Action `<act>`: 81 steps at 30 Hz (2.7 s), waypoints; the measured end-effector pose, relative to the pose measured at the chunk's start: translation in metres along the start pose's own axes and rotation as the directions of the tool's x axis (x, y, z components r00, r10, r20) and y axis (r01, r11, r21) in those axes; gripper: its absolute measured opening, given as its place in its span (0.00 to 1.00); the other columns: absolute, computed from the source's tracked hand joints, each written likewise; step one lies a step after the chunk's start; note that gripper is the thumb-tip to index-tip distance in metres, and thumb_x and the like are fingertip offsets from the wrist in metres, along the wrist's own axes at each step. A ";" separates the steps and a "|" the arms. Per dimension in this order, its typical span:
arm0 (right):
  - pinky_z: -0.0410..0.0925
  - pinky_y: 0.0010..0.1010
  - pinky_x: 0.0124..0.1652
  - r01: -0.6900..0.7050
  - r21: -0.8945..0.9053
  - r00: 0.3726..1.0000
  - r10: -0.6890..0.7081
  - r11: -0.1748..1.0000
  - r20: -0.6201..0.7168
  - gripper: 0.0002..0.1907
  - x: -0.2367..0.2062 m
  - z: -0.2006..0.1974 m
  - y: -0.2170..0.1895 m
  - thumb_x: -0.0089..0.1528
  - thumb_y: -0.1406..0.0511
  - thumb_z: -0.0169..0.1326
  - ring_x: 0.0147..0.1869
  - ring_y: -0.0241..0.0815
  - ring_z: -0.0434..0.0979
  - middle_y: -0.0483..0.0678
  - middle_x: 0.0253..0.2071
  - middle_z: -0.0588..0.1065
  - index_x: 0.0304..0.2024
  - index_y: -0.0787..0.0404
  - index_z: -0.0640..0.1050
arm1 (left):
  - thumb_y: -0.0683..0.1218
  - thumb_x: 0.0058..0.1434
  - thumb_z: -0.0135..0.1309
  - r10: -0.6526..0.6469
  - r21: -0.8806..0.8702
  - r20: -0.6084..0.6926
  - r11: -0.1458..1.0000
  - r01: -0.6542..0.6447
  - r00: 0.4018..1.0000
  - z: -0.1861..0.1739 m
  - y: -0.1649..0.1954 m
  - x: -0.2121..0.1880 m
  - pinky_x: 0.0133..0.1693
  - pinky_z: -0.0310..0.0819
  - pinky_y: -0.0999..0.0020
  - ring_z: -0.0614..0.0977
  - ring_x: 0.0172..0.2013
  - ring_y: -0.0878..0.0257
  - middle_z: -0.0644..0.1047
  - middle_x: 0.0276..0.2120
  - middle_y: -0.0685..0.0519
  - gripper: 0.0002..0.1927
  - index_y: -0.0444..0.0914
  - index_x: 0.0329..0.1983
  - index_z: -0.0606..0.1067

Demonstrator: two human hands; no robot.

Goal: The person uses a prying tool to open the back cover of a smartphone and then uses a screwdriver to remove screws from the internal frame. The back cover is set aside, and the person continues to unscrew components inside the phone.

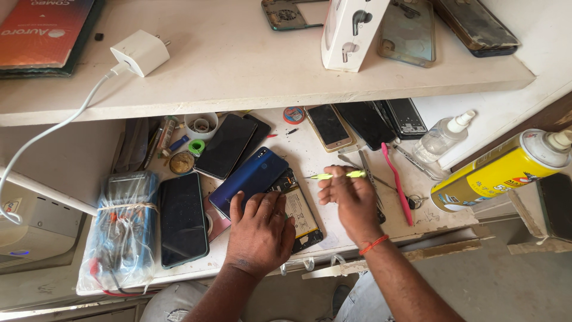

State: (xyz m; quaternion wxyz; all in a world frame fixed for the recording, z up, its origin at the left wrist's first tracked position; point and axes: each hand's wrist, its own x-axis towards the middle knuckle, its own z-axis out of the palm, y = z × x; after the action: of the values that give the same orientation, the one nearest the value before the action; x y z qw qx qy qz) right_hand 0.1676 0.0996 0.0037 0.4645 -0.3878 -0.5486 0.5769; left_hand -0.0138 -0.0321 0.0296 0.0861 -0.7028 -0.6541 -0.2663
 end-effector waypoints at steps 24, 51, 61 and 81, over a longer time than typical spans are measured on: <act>0.78 0.27 0.37 0.097 -0.159 0.995 -0.090 0.983 0.049 0.19 -0.008 0.008 0.011 0.70 0.58 0.49 0.34 0.36 0.83 0.51 0.32 0.82 0.47 0.69 0.80 | 0.49 0.62 0.52 0.048 -0.045 -0.021 0.998 -0.049 0.999 0.000 -0.001 0.000 0.55 0.61 0.45 0.76 0.53 0.53 0.77 0.56 0.47 0.18 0.31 0.47 0.80; 0.79 0.30 0.40 0.004 -0.114 0.999 0.001 0.993 0.041 0.22 -0.004 0.005 0.008 0.69 0.55 0.49 0.36 0.38 0.84 0.54 0.35 0.82 0.49 0.69 0.79 | 0.50 0.61 0.53 0.049 -0.040 -0.047 0.998 -0.051 0.998 0.000 -0.001 -0.001 0.56 0.62 0.47 0.75 0.52 0.50 0.76 0.55 0.44 0.21 0.30 0.49 0.79; 0.79 0.31 0.38 -0.035 -0.072 0.999 0.036 0.997 0.019 0.23 -0.001 0.005 0.005 0.69 0.54 0.49 0.34 0.38 0.83 0.53 0.33 0.81 0.48 0.69 0.80 | 0.54 0.61 0.50 -0.013 -0.014 0.025 1.000 0.013 1.000 0.003 -0.002 0.001 0.58 0.60 0.46 0.73 0.55 0.48 0.71 0.58 0.39 0.31 0.27 0.60 0.71; 0.79 0.31 0.37 -0.113 -0.041 0.993 0.114 0.993 0.015 0.23 0.004 0.007 -0.003 0.69 0.53 0.50 0.33 0.39 0.83 0.53 0.33 0.81 0.46 0.69 0.80 | 0.52 0.62 0.52 0.010 -0.038 -0.018 0.999 -0.011 1.000 0.002 -0.002 0.000 0.57 0.63 0.47 0.74 0.54 0.48 0.73 0.57 0.41 0.26 0.28 0.55 0.75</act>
State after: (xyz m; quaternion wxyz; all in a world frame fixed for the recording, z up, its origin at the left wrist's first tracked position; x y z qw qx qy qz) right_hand 0.1603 0.1012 0.0077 0.4183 -0.4225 -0.5413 0.5946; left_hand -0.0147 -0.0306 0.0272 0.0799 -0.7052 -0.6446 -0.2843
